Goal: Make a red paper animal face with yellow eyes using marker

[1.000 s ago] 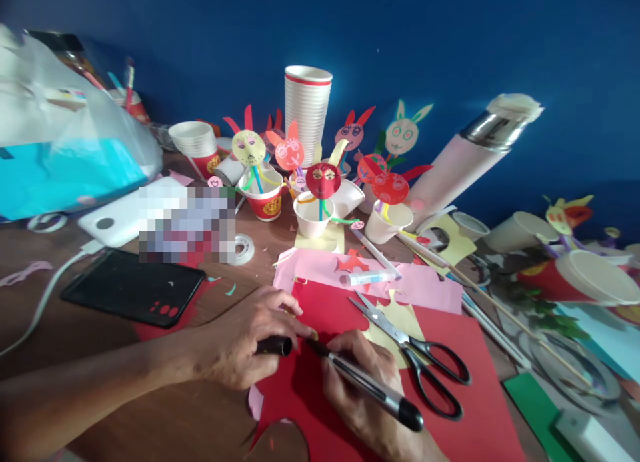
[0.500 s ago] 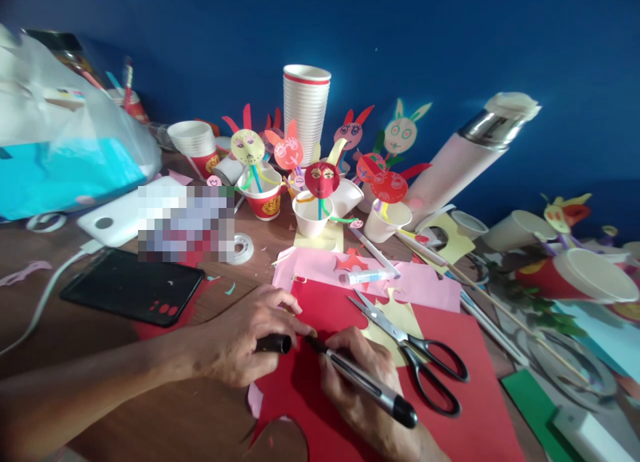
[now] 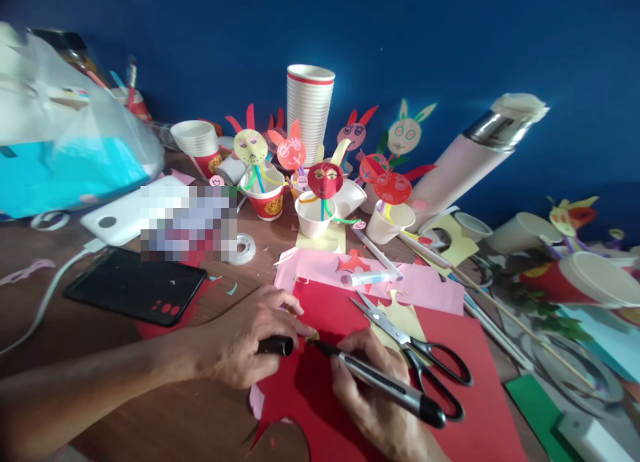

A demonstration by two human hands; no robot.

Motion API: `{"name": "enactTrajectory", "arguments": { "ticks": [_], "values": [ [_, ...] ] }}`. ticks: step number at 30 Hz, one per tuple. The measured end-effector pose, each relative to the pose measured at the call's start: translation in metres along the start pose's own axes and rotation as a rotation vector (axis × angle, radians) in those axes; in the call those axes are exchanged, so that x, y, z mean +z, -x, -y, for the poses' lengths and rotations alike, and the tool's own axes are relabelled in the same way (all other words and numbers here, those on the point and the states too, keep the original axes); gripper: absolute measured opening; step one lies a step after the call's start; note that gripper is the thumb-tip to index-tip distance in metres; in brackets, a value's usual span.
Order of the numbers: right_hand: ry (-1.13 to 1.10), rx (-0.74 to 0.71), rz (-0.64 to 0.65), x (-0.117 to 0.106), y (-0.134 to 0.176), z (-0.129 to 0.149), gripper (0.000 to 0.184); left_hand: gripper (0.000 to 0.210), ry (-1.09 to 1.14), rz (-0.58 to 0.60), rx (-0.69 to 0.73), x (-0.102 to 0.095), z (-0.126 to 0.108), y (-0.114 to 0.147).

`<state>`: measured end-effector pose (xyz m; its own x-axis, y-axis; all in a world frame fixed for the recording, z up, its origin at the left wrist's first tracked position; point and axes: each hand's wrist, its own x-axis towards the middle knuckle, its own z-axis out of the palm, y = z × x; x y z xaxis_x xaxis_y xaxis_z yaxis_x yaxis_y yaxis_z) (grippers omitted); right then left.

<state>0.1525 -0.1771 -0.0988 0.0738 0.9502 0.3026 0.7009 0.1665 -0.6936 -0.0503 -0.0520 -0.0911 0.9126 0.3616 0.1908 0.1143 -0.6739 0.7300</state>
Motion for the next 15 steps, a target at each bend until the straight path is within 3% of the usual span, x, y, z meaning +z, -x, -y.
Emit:
{"name": "enactTrajectory", "arguments": {
  "ticks": [6, 15],
  "values": [
    [0.075, -0.059, 0.006, 0.0021, -0.0053, 0.0046, 0.008, 0.028, 0.012, -0.018, -0.005, 0.0001, -0.0009, -0.0001],
    [0.082, -0.078, 0.015, 0.0005, -0.0063, 0.0065, 0.007, 0.03, 0.005, 0.071, -0.017, -0.0067, -0.0038, -0.0021]
  ]
}}
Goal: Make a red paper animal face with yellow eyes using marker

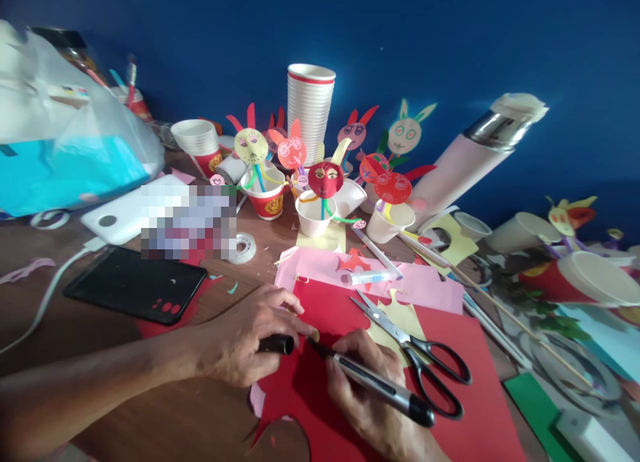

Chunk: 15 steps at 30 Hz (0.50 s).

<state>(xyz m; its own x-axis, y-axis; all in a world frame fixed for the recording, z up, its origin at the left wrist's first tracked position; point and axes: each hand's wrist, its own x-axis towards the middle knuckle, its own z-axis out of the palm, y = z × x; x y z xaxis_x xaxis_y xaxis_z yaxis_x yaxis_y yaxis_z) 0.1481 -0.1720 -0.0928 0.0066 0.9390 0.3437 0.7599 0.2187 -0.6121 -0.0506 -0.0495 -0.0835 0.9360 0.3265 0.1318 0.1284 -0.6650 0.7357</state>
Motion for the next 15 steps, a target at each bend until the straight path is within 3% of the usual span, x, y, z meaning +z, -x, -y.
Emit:
{"name": "enactTrajectory", "arguments": {
  "ticks": [15],
  "values": [
    [0.001, -0.006, 0.0, 0.0011, -0.0013, 0.0011, 0.009, 0.03, -0.006, -0.03, 0.007, 0.0011, 0.0, 0.0005]
  ]
}}
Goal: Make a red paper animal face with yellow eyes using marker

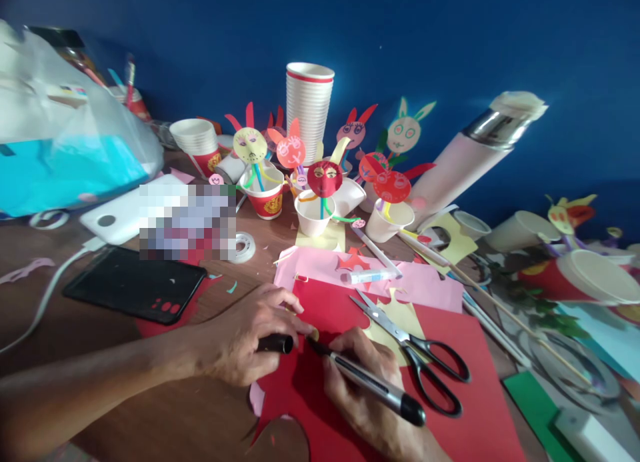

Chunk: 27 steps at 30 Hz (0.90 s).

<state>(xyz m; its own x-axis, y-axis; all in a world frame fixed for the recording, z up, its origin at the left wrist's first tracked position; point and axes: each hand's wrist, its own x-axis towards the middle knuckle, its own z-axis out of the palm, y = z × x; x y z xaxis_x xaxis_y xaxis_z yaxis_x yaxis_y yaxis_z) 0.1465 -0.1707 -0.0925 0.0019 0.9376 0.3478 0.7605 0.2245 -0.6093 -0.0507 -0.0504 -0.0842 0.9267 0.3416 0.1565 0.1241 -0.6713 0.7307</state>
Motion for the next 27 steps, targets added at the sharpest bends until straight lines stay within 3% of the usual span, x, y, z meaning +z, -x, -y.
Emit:
{"name": "enactTrajectory", "arguments": {
  "ticks": [20, 23, 27],
  "values": [
    [-0.094, 0.08, 0.012, 0.0, 0.004, -0.005, 0.009, 0.03, 0.0, -0.002, 0.001, 0.001, 0.001, 0.0],
    [-0.268, 0.186, -0.071, 0.0, 0.008, -0.01, 0.009, 0.033, 0.006, -0.017, -0.008, 0.002, 0.002, 0.001],
    [-0.531, 0.314, -0.319, -0.001, 0.002, -0.009, 0.012, 0.037, 0.022, -0.071, -0.002, 0.003, 0.003, 0.002]
  ]
}}
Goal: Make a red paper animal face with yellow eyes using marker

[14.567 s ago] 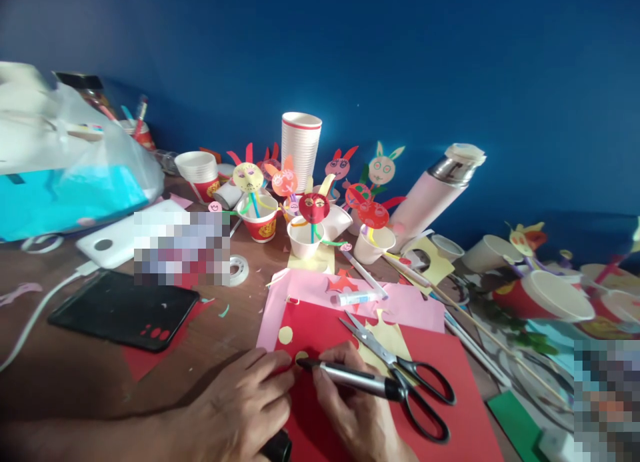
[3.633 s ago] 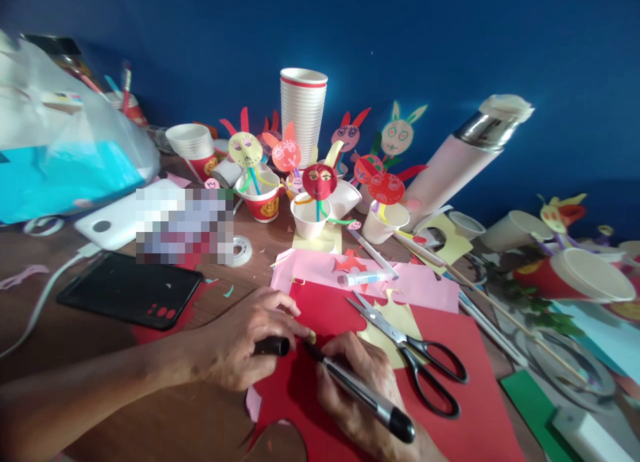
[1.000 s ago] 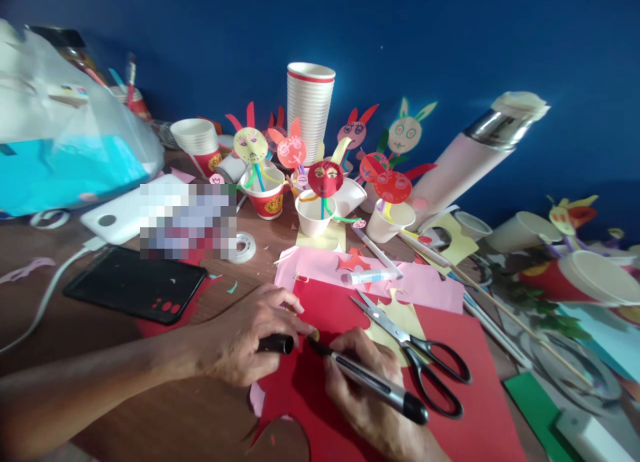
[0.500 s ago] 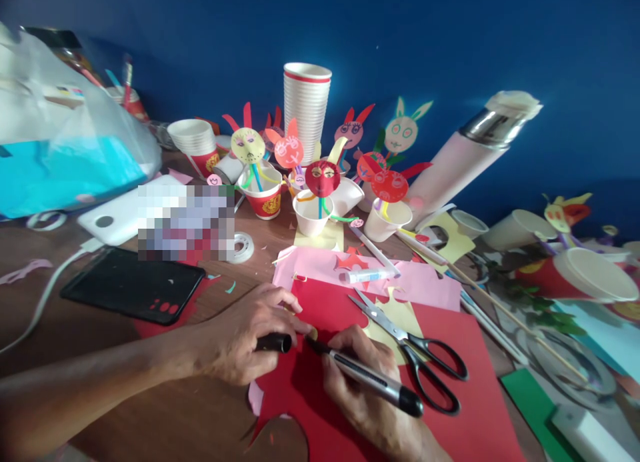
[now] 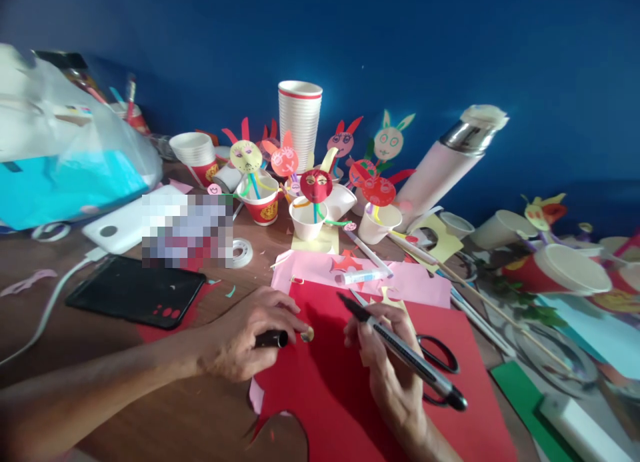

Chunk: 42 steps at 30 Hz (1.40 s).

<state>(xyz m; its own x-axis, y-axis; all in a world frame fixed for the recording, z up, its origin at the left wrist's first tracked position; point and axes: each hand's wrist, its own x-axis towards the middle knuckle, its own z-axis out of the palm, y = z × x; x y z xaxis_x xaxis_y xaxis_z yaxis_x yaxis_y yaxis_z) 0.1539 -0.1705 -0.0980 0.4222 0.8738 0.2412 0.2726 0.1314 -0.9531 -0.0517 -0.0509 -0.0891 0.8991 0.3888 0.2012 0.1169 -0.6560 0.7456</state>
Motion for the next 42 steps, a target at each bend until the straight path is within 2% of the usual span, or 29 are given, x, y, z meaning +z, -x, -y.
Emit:
{"name": "enactTrajectory", "arguments": {
  "ticks": [3, 5, 9, 12, 15, 18, 21, 25, 27, 30, 37, 40, 42],
  "values": [
    [0.007, -0.035, -0.106, 0.005, -0.005, 0.004, 0.019, 0.034, 0.01, -0.049, 0.035, 0.001, 0.002, 0.0],
    [0.04, -0.093, -0.14, 0.008, -0.006, 0.003, 0.017, 0.031, 0.032, -0.09, 0.077, 0.001, 0.002, -0.001],
    [0.06, -0.148, -0.106, 0.008, -0.002, -0.007, 0.014, 0.029, 0.068, -0.146, 0.101, 0.002, 0.0, 0.0],
    [0.187, -0.191, -0.031, 0.004, 0.0, -0.014, 0.015, 0.029, 0.062, -0.18, 0.069, 0.002, -0.002, 0.002],
    [0.359, -0.296, 0.051, 0.0, 0.0, -0.012, 0.013, 0.027, 0.024, -0.232, 0.03, 0.002, -0.003, 0.004],
    [0.441, -0.42, 0.109, -0.002, -0.001, -0.007, 0.015, 0.025, -0.024, -0.273, 0.035, 0.001, -0.003, 0.005],
    [0.477, -0.454, 0.149, -0.002, 0.0, -0.009, 0.019, 0.027, -0.067, -0.274, 0.066, 0.001, -0.002, 0.004],
    [0.477, -0.386, 0.135, -0.001, 0.001, -0.018, 0.026, 0.029, -0.131, -0.227, 0.126, 0.001, -0.001, 0.005],
    [0.465, -0.4, 0.12, 0.0, 0.001, -0.018, 0.029, 0.031, -0.157, -0.207, 0.156, 0.001, -0.001, 0.007],
    [0.492, -0.503, 0.088, 0.003, 0.0, -0.012, 0.025, 0.038, -0.204, -0.211, 0.196, 0.005, 0.002, 0.009],
    [0.653, -0.771, 0.055, 0.008, -0.004, -0.009, 0.025, 0.02, -0.287, -0.381, 0.221, 0.015, 0.019, 0.007],
    [0.669, -0.827, 0.068, 0.009, -0.004, -0.01, 0.028, 0.018, -0.314, -0.421, 0.178, 0.017, 0.018, 0.008],
    [0.676, -0.836, 0.089, 0.009, -0.003, -0.01, 0.027, 0.021, -0.329, -0.407, 0.162, 0.018, 0.016, 0.009]
  ]
}}
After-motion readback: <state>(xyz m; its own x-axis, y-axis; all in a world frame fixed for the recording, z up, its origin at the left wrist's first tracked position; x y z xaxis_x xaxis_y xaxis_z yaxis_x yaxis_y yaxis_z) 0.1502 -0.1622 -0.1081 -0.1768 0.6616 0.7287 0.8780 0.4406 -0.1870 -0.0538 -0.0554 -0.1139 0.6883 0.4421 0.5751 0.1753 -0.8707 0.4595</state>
